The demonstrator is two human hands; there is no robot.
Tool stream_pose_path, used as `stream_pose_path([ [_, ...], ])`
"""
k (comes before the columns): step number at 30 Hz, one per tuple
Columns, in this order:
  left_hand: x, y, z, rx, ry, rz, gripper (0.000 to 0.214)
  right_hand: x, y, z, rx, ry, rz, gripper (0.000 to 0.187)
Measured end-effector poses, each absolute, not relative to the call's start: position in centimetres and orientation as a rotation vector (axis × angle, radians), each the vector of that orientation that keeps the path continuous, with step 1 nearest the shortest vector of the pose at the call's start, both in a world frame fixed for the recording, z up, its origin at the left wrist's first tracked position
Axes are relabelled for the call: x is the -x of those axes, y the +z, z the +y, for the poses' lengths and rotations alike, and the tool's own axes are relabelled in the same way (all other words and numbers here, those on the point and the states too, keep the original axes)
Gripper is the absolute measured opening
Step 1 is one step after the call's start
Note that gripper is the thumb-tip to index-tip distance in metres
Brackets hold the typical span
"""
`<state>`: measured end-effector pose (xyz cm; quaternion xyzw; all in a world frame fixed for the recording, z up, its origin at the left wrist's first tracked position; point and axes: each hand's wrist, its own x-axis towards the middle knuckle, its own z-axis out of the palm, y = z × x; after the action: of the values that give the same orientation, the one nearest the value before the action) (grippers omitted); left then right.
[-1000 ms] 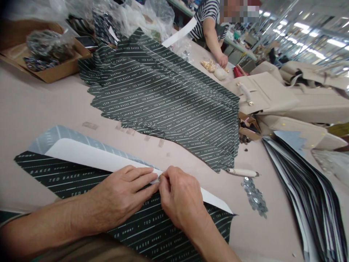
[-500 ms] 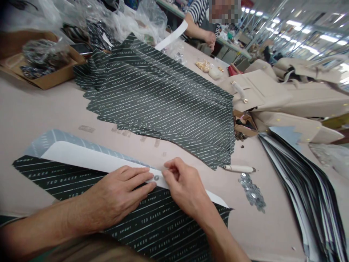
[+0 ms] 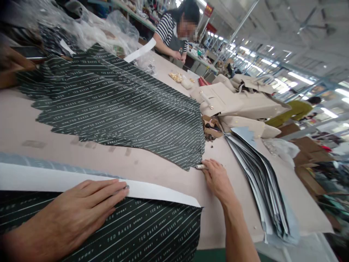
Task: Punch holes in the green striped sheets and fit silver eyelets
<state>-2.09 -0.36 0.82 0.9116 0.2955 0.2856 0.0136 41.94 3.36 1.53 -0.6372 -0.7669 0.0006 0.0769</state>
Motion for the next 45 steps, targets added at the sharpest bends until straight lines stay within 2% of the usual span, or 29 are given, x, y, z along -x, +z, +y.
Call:
stream_pose_path([
  [4, 2.2, 0.6, -0.7, -2.825, 0.795, 0.944, 0.035, -41.6, 2.7, 2.9, 1.891, 0.050, -2.176, 0.030],
  [6, 2.3, 0.4, -0.8, -2.823, 0.738, 0.937, 0.034, -40.2, 3.8, 2.4, 1.940, -0.026, -1.821, 0.033],
  [8, 2.3, 0.3, -0.8, -2.818, 0.724, 0.932, 0.033, -37.6, 5.0, 1.7, 1.802, -0.009, -1.359, 0.029],
  [11, 2.2, 0.5, -0.6, -2.798, 0.719, 0.931, 0.030, -32.3, 6.1, 0.9, 1.334, 0.317, -0.853, 0.021],
  [14, 2.1, 0.6, -0.5, -2.777, 0.727, 0.925, 0.028, -26.9, 6.0, 0.5, 1.121, 0.757, -0.648, 0.008],
  [15, 2.1, 0.7, -0.5, -2.776, 0.731, 0.921, 0.028, -25.3, 5.8, 0.4, 1.098, 0.877, -0.633, 0.008],
  [17, 2.1, 0.7, -0.5, -2.778, 0.722, 0.914, 0.027, -22.7, 5.3, 0.5, 1.073, 1.024, -0.633, 0.022],
  [20, 2.2, 0.7, -0.6, -2.777, 0.706, 0.920, 0.028, -20.0, 4.5, 1.0, 1.085, 1.062, -0.617, 0.049],
  [22, 2.2, 0.7, -0.6, -2.779, 0.712, 0.927, 0.028, -19.0, 4.2, 1.3, 1.085, 1.058, -0.632, 0.056],
  [37, 2.2, 0.2, -0.8, -2.753, 0.689, 0.927, 0.028, -17.5, 4.0, 1.9, 0.939, 1.113, -0.672, 0.049],
  [45, 2.1, 0.5, -0.5, -2.706, 0.755, 0.933, 0.029, -15.8, 5.1, 0.1, 0.808, 1.196, -1.057, 0.054],
])
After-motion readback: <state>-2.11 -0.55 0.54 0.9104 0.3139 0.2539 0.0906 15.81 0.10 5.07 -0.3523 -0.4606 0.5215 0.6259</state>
